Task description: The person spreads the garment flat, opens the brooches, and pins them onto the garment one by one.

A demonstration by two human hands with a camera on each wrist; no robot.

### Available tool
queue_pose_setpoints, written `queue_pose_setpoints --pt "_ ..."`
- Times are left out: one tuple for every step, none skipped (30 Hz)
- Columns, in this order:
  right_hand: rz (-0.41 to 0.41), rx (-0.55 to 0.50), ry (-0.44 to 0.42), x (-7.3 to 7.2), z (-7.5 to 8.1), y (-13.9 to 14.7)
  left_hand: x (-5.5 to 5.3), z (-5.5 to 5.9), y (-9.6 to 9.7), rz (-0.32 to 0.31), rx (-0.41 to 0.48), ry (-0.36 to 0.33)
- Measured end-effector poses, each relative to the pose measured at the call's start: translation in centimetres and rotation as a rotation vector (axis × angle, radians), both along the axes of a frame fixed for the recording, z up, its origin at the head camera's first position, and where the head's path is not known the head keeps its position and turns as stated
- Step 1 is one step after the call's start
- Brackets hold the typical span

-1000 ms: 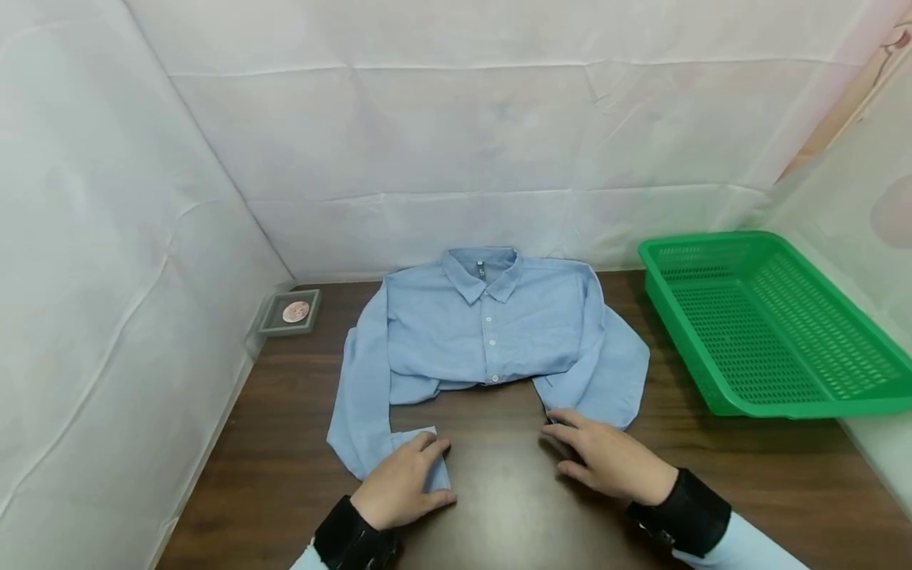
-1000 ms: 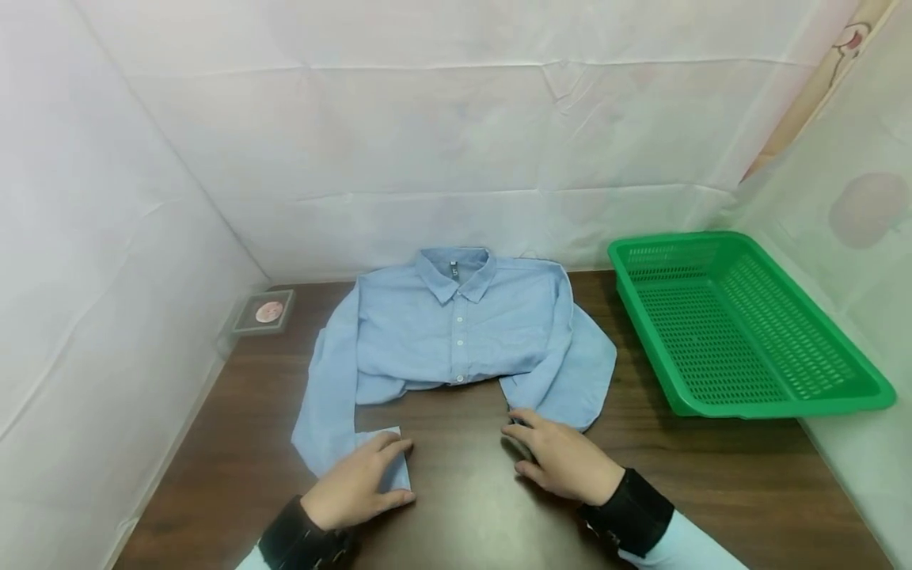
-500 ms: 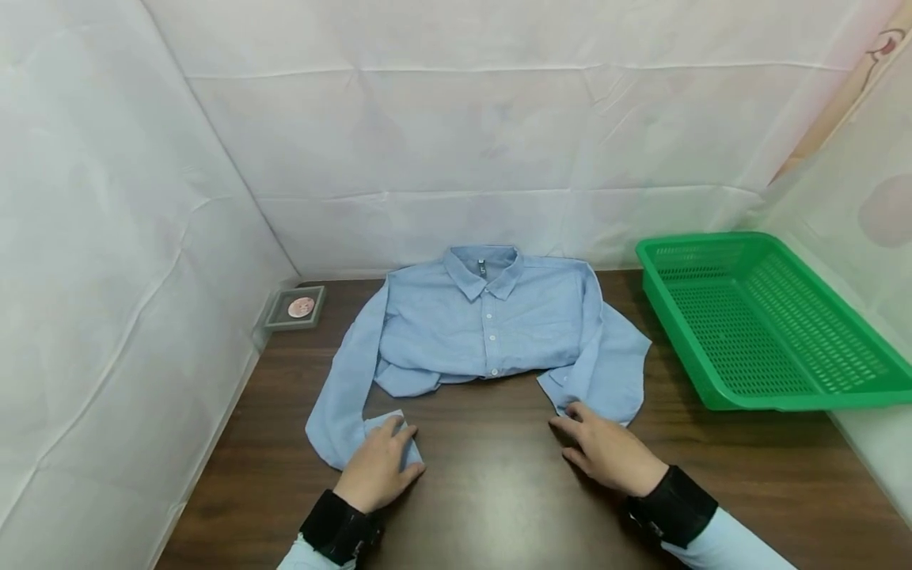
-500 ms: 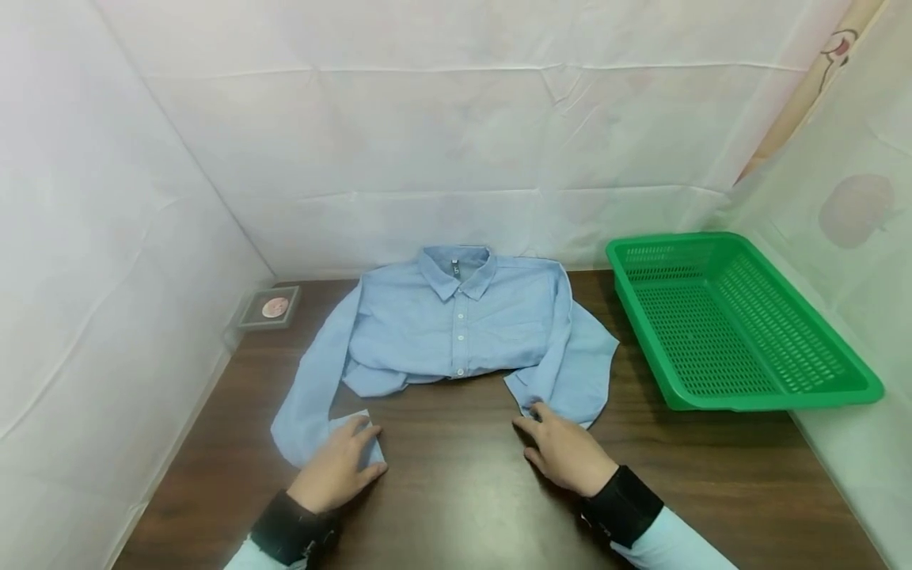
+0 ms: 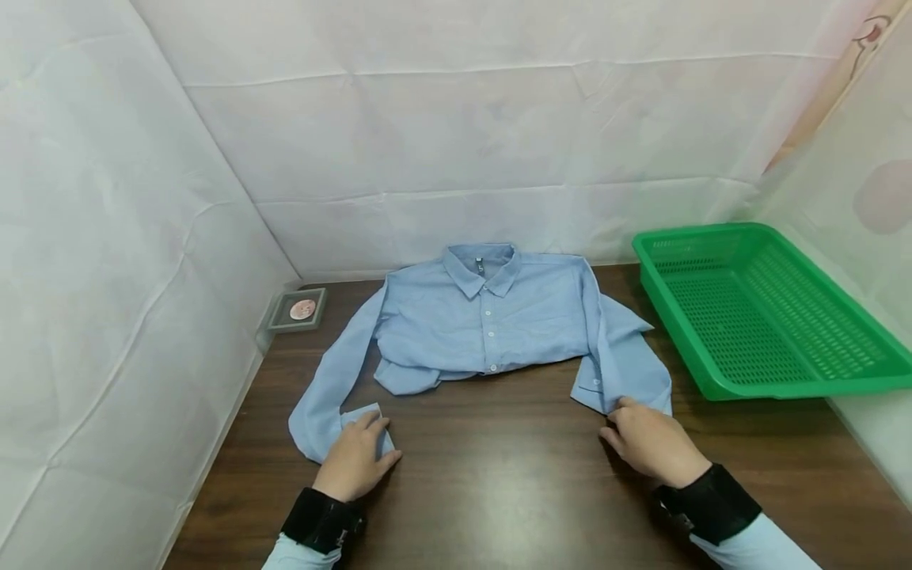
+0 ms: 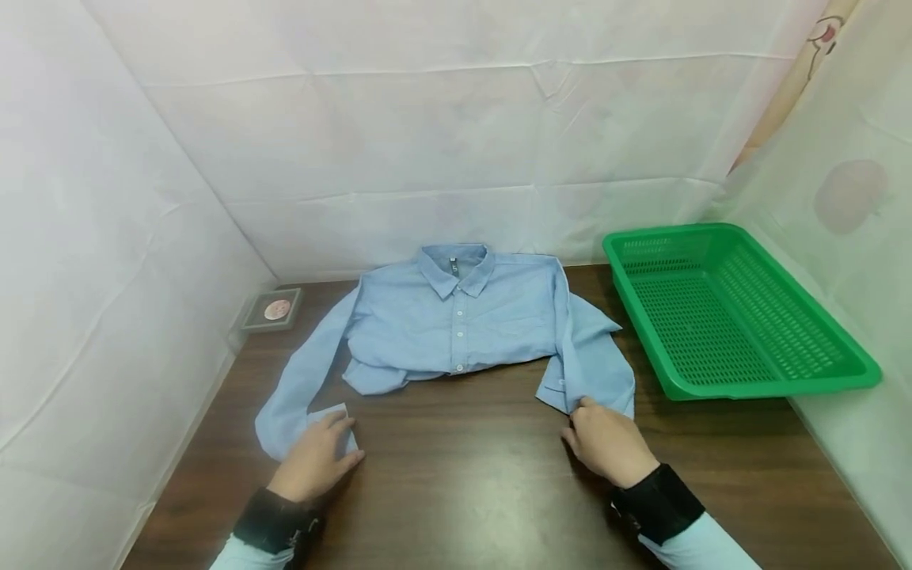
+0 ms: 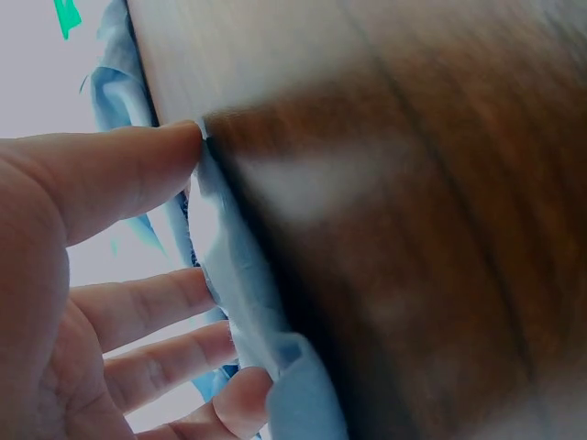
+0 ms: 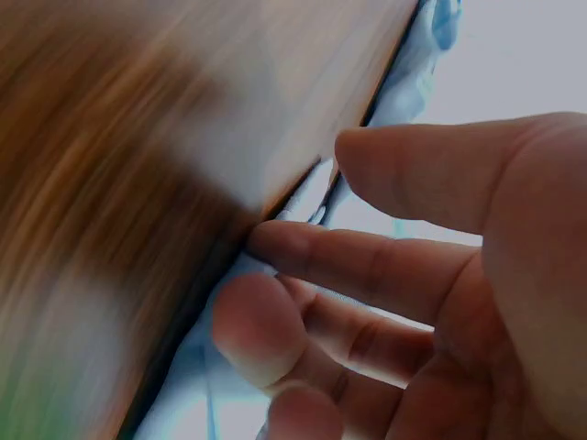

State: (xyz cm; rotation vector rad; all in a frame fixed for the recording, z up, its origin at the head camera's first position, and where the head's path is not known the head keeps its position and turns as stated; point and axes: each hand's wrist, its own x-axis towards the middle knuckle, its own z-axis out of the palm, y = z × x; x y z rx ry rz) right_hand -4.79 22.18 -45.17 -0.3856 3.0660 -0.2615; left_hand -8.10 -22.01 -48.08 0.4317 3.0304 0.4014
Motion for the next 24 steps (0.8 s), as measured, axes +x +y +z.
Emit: queue_pose_setpoints --pt "-0.021 0.001 -0.013 0.1 0.1 0.4 0.0 0.1 0.0 0.003 0.0 -0.006" --pt "-0.042 0.007 -0.02 0.2 0.2 0.8 0.0 0.2 -0.1 0.005 0.0 -0.012" --pt "-0.063 0.01 -0.024 0.2 0.3 1.1 -0.1 0.2 -0.1 0.009 0.0 -0.02" --pt "-0.083 0.013 -0.027 0.3 0.3 1.5 -0.1 0.2 -0.1 0.01 -0.001 -0.023" --pt "-0.102 0.015 -0.03 0.3 0.4 1.9 -0.1 0.2 -0.2 0.012 0.0 -0.025" --pt "-0.122 0.016 -0.034 0.4 0.5 2.2 -0.2 0.2 -0.3 0.011 -0.002 -0.023" --pt "-0.139 0.014 -0.037 0.4 0.5 2.5 -0.2 0.2 -0.3 0.01 0.0 -0.019" --pt "-0.156 0.014 -0.041 0.5 0.6 2.7 -0.2 0.1 -0.4 0.009 0.001 -0.015" --pt "-0.174 0.012 -0.052 0.5 0.7 3.0 -0.2 0.1 -0.6 0.01 0.003 -0.013" --pt "-0.19 0.012 -0.064 0.5 0.7 3.2 -0.2 0.0 -0.7 0.011 0.002 -0.009" --pt "-0.206 0.012 -0.077 0.5 0.7 3.4 -0.3 0.0 -0.8 0.01 0.002 -0.004" --pt "-0.221 0.013 -0.089 0.5 0.7 3.6 -0.4 -0.1 -1.0 0.011 0.0 0.0" --pt "-0.237 0.014 -0.102 0.5 0.7 3.8 -0.4 0.0 -1.2 0.011 0.0 0.005" --pt "-0.249 0.015 -0.112 0.4 0.7 3.9 -0.4 0.0 -1.3 0.015 -0.001 0.006" --pt "-0.26 0.015 -0.12 0.4 0.7 4.1 -0.4 0.0 -1.5 0.019 -0.003 0.007" --pt "-0.269 0.014 -0.126 0.3 0.7 4.1 -0.5 0.1 -1.6 0.024 -0.006 0.007" --pt "-0.277 0.013 -0.129 0.3 0.7 4.2 -0.5 0.1 -1.7 0.026 -0.007 0.009" --pt "-0.284 0.014 -0.129 0.2 0.7 4.2 -0.5 0.1 -1.8 0.031 -0.01 0.008" --pt "-0.29 0.014 -0.127 0.2 0.8 4.2 -0.5 0.2 -1.9 0.032 -0.012 0.009" --pt "-0.296 0.012 -0.119 0.2 0.8 4.2 -0.5 0.2 -1.9 0.035 -0.016 0.007" --pt "-0.302 0.011 -0.105 0.2 0.9 4.1 -0.5 0.2 -1.9 0.036 -0.025 0.007" --pt "-0.306 0.014 -0.078 0.3 0.9 4.0 -0.5 0.3 -1.8 0.037 -0.033 0.007" --pt "-0.305 0.014 -0.037 0.4 0.9 3.8 -0.5 0.4 -1.7 0.036 -0.04 0.008" --pt "-0.302 0.01 0.012 0.4 1.0 3.5 -0.5 0.5 -1.5 0.038 -0.04 0.01"
